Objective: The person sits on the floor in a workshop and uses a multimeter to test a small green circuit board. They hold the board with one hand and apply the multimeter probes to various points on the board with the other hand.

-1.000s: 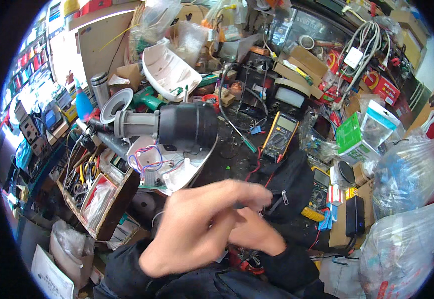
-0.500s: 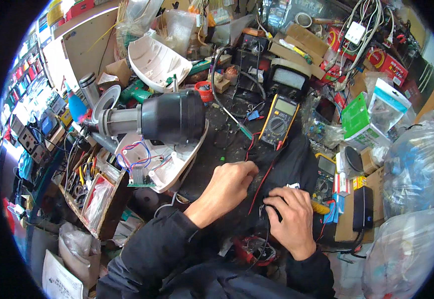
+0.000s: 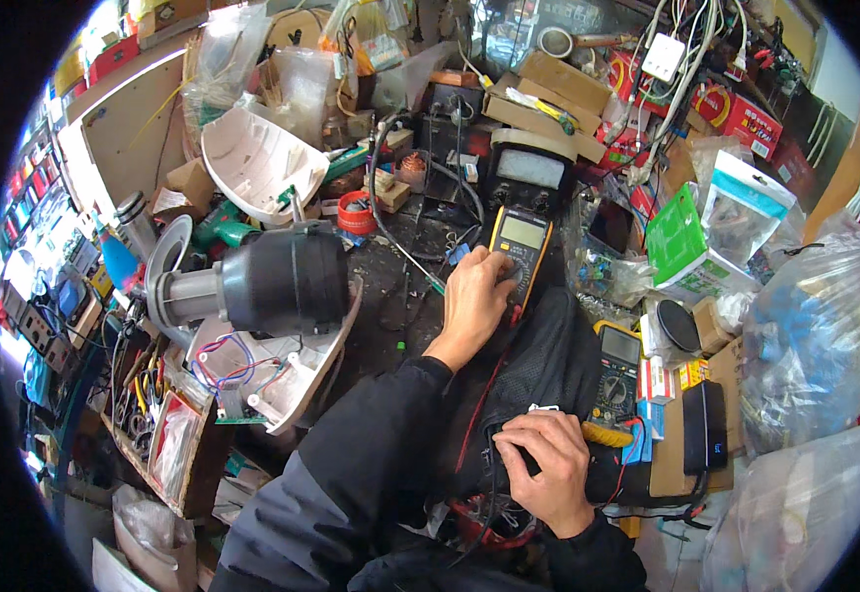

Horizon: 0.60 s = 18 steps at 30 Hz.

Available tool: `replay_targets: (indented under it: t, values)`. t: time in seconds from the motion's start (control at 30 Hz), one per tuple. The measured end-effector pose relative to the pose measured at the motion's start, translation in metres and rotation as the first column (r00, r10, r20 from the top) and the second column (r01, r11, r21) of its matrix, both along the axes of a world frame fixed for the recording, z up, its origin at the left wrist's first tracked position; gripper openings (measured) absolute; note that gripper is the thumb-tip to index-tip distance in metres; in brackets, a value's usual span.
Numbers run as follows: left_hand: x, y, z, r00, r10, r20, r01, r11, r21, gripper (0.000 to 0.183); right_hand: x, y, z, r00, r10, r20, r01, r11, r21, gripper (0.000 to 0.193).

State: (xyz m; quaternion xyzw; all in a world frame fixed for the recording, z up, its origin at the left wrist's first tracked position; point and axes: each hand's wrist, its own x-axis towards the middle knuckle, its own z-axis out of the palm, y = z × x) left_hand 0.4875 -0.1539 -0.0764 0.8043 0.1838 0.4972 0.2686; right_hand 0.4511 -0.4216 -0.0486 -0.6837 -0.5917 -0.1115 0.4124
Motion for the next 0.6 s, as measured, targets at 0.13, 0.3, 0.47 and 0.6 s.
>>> replay_targets:
  t: [0.13,0.3,0.47,0.6]
  values:
    - [0.011,-0.002,-0.002,0.999,-0.01,-0.034,0.007,0.997,-0.077,0.025,0.006,-0.001,-0.004,0.998,0.012,-0.057,-0.013,1.0,-0.017,0.011]
    - [0.013,-0.003,-0.001,1.0,-0.003,-0.002,0.003,0.987,-0.158,0.019,0.01,0.0,-0.007,0.996,0.026,-0.08,-0.027,1.0,-0.011,0.012]
    - [0.011,-0.002,0.002,1.0,0.021,-0.01,-0.021,0.999,-0.044,0.021,0.011,-0.001,-0.009,0.995,0.026,-0.1,-0.026,1.0,0.001,0.014]
    - [0.011,-0.002,0.003,0.999,0.002,-0.033,-0.005,0.995,-0.099,0.018,0.012,-0.001,-0.01,0.994,0.027,-0.107,-0.027,1.0,-0.002,0.015]
